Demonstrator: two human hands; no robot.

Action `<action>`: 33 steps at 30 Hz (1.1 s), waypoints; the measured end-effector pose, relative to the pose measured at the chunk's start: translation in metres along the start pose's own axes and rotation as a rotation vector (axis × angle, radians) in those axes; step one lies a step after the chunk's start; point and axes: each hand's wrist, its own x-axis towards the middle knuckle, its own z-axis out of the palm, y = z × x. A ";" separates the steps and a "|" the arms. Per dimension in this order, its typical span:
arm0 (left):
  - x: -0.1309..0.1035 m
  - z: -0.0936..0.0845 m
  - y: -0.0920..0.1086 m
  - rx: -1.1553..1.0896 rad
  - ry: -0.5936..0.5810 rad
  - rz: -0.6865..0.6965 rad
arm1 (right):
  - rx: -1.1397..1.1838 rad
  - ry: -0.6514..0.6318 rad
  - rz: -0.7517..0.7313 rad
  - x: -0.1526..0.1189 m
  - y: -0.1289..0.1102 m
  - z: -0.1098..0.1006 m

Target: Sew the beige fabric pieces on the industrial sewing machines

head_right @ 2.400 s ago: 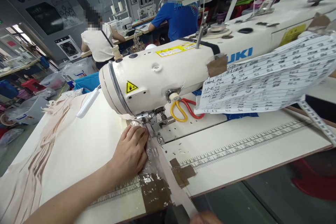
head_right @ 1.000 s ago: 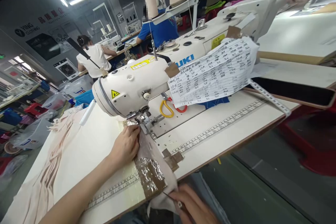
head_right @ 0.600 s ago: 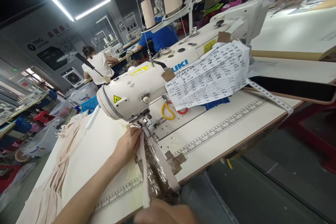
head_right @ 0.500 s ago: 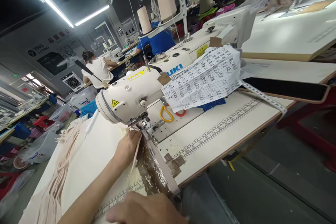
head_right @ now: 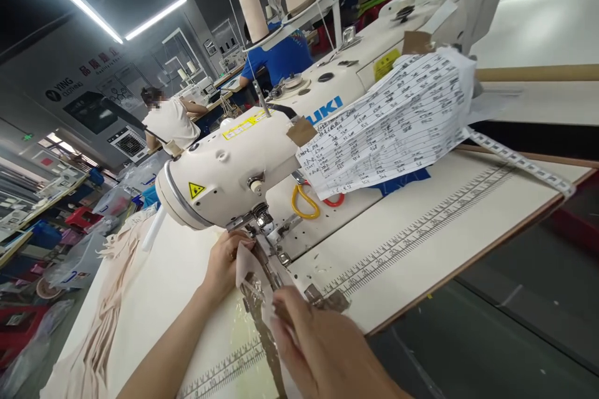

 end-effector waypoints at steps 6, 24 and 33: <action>0.003 -0.002 -0.005 -0.123 -0.018 0.019 | -0.237 0.220 -0.047 0.022 0.029 0.016; 0.002 0.003 -0.001 0.025 -0.002 -0.017 | -0.382 0.140 -0.056 0.036 0.033 0.039; -0.001 0.004 -0.003 0.054 -0.036 -0.052 | -0.411 0.116 -0.060 0.036 0.034 0.039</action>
